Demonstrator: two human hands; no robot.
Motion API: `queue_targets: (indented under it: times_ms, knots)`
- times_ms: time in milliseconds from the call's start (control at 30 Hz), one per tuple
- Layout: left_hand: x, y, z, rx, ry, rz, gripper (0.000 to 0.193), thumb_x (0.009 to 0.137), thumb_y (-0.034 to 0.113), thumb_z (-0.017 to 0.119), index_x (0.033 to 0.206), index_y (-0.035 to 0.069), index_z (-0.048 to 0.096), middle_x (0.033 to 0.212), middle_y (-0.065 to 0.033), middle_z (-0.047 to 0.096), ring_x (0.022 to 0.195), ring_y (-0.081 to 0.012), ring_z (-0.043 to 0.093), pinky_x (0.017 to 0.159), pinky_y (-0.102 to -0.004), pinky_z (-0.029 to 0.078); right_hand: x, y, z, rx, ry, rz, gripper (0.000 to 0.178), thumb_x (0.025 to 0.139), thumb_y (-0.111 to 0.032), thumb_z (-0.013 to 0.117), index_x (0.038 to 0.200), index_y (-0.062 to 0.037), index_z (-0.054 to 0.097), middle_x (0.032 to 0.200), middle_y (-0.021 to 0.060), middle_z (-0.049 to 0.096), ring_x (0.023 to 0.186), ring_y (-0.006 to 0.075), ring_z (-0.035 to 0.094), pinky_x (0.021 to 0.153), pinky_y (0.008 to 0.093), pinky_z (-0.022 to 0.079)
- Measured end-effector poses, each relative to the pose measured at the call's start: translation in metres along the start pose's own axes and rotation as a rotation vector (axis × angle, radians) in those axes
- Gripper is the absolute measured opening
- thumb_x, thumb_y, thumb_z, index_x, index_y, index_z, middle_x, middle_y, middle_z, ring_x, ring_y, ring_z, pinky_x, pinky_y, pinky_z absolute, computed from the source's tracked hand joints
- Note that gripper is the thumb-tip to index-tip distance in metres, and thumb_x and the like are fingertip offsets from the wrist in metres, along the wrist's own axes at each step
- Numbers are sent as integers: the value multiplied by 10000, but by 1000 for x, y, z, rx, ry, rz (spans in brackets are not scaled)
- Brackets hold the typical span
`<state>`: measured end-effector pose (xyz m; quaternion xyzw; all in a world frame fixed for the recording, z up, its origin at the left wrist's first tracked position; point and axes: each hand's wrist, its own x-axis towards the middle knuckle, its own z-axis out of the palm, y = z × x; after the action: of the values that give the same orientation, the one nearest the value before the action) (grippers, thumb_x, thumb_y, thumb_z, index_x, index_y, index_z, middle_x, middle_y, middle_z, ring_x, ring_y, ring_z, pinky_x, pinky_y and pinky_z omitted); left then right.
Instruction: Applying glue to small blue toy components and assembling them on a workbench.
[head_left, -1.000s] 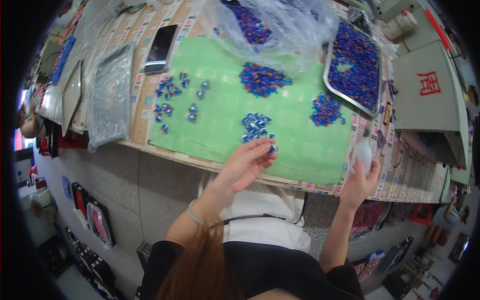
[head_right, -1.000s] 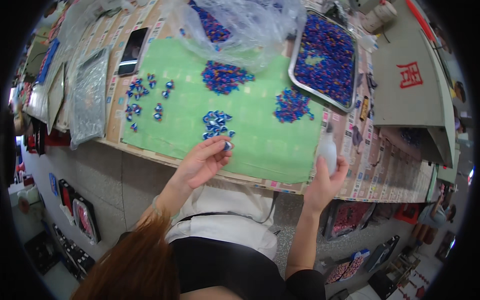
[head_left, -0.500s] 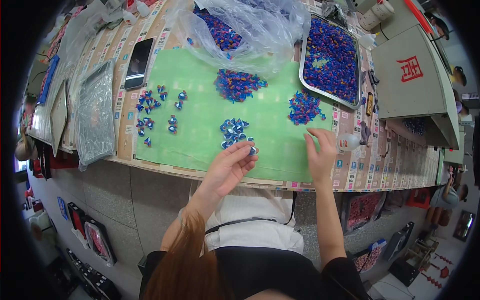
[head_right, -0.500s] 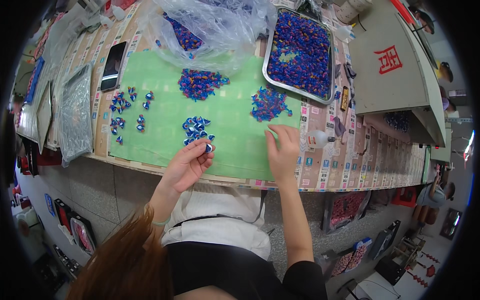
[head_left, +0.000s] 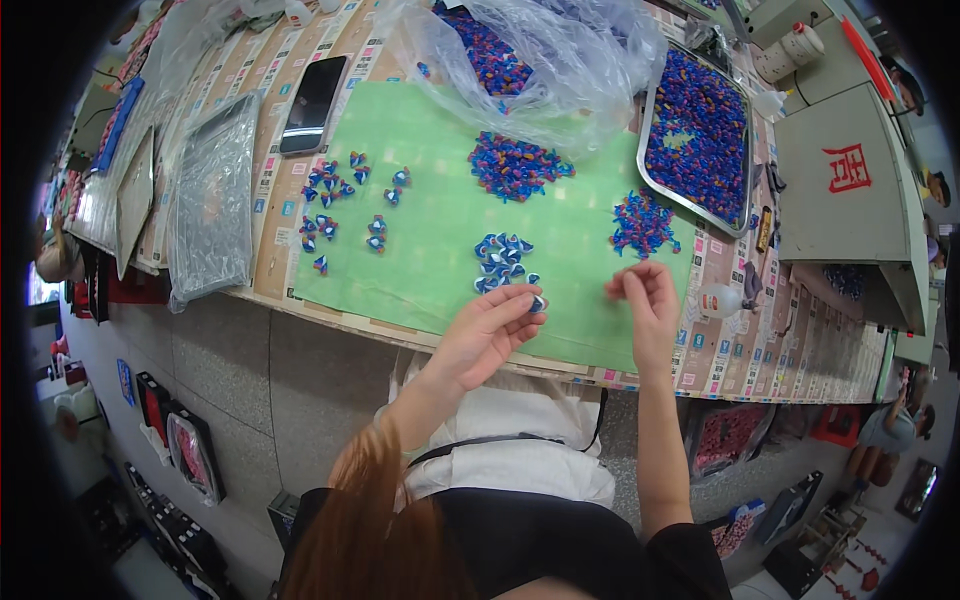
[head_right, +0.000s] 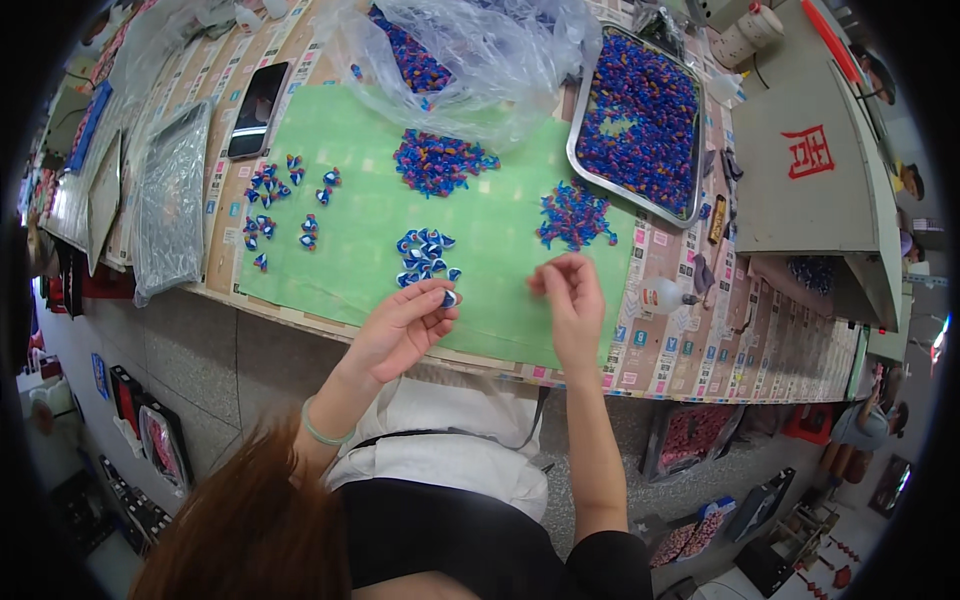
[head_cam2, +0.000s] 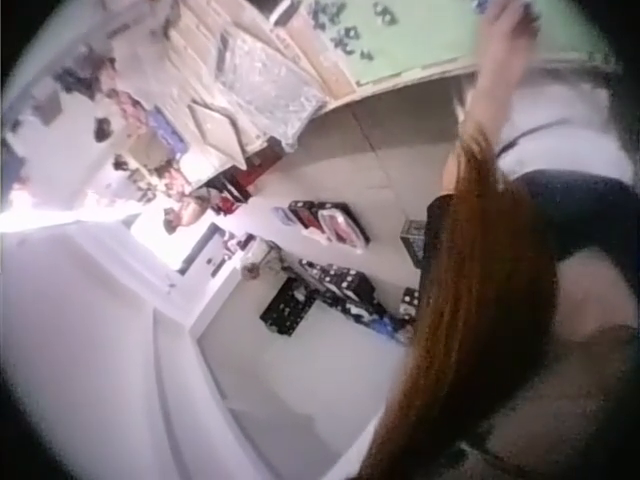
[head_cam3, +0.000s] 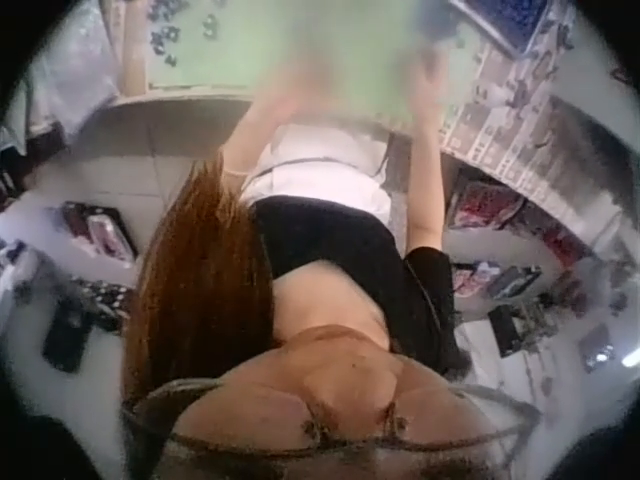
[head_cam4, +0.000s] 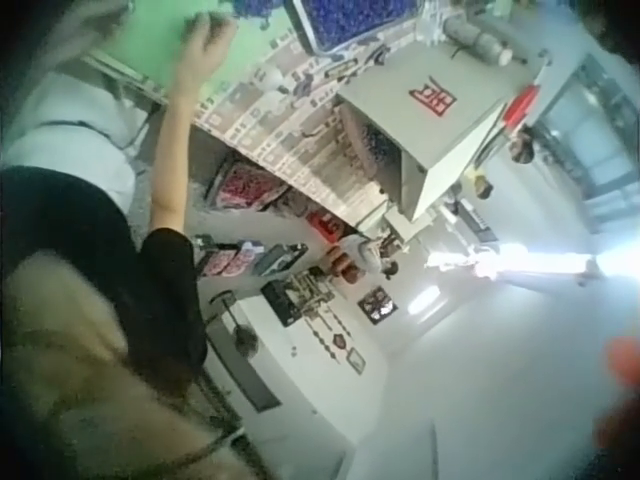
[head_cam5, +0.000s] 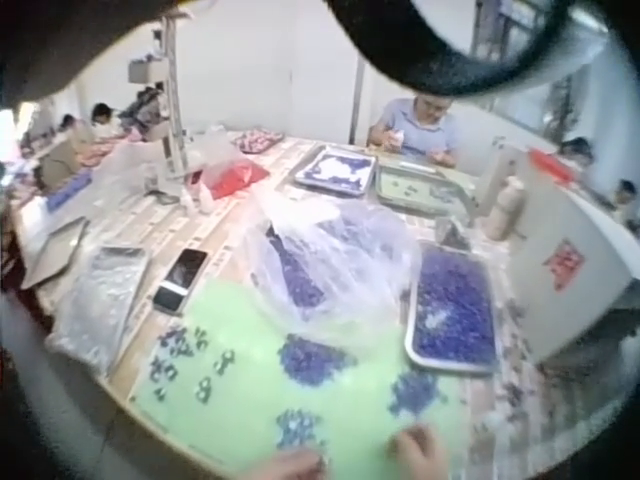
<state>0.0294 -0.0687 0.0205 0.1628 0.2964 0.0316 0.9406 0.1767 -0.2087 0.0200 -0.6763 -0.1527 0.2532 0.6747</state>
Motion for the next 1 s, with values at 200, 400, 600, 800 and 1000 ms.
queue_targets:
  times_ms: [200, 400, 600, 800, 1000]
  knots:
    - [0, -4, 10, 92, -15, -4, 207, 819, 69, 494, 1014, 4, 514, 854, -47, 569, 778, -118, 551, 699, -224, 454, -32, -22, 28, 158, -186, 234, 163, 805, -3, 467, 964, 29, 482, 801, 75, 550, 708, 128, 546, 651, 229, 433]
    - [-6, -2, 15, 153, 2, 45, 193, 815, 67, 500, 996, 3, 525, 841, -39, 558, 777, -110, 546, 705, -217, 446, -41, -24, 37, 92, -178, 201, 119, 784, -16, 514, 888, 39, 528, 778, 66, 571, 693, 114, 547, 642, 217, 434]
    - [-6, -5, 16, 181, -18, 80, 189, 801, 48, 517, 983, 2, 532, 841, -47, 557, 769, -110, 545, 694, -216, 448, -41, -26, 40, 46, -160, 191, 102, 784, -26, 533, 868, 27, 555, 774, 46, 578, 701, 87, 546, 640, 195, 434]
    - [-4, -10, 17, 317, 2, 234, 172, 774, 23, 547, 941, -12, 557, 835, -60, 567, 753, -107, 545, 675, -212, 446, -47, -24, 47, 66, -67, 158, 90, 778, -23, 545, 854, 25, 551, 760, 44, 577, 687, 83, 544, 628, 187, 432]
    - [-10, -8, 26, 504, -10, 368, 201, 762, 12, 555, 961, -10, 571, 839, -56, 572, 750, -96, 540, 673, -196, 426, -49, -24, 50, 45, -18, 85, 82, 780, -27, 545, 846, 22, 548, 760, 49, 577, 678, 83, 543, 624, 190, 434]
